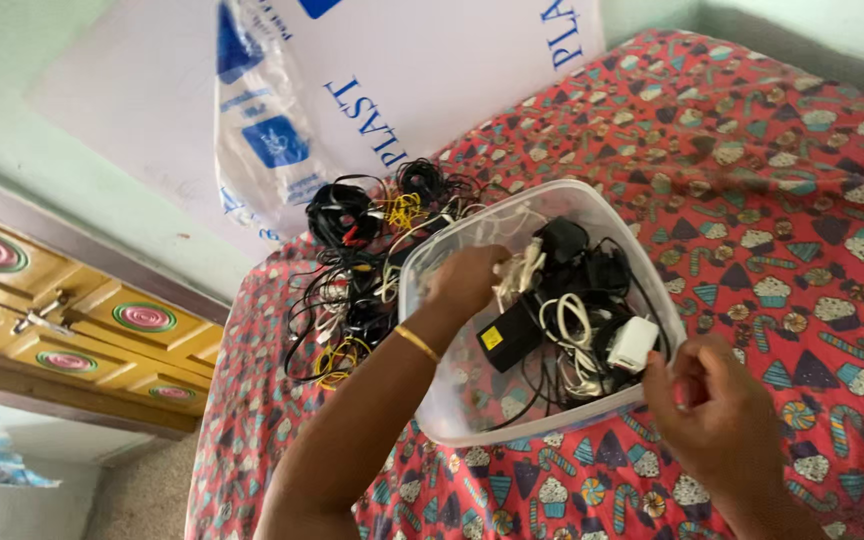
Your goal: The person untangles and coils various cables and power adapters, then places them into a clear plastic container on a patterned tablecloth. The person handles white, yellow, and black cables one at a time, winding each before depositing it into the container.
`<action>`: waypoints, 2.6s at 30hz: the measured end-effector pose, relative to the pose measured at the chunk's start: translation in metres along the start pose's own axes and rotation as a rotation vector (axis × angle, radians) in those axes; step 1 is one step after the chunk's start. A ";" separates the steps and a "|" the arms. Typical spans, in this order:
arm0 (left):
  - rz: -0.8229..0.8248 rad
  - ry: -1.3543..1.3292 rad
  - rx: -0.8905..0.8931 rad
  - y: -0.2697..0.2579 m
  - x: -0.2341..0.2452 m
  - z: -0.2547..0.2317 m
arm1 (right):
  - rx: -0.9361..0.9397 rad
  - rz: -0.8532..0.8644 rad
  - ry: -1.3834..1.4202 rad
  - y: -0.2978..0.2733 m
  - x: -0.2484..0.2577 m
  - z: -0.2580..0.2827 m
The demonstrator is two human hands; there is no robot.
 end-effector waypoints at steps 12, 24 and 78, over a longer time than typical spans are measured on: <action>-0.685 -0.384 0.015 -0.114 0.149 0.025 | 0.011 -0.211 0.067 -0.040 0.019 -0.108; -0.691 -0.129 -0.129 -0.180 0.049 0.131 | -0.039 0.164 -0.104 -0.079 0.002 -0.154; -0.372 -0.179 0.840 -0.244 0.020 0.267 | 0.418 0.953 0.002 -0.126 -0.127 0.004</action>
Point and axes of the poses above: each hand's wrist, its own y-axis towards the middle knuckle, its own x-axis out of the back of the hand, z = x × y, the point moved 2 cm from there along y, towards the middle knuckle, and after that the axes turned 6 degrees about x, right-handed, at the moved point
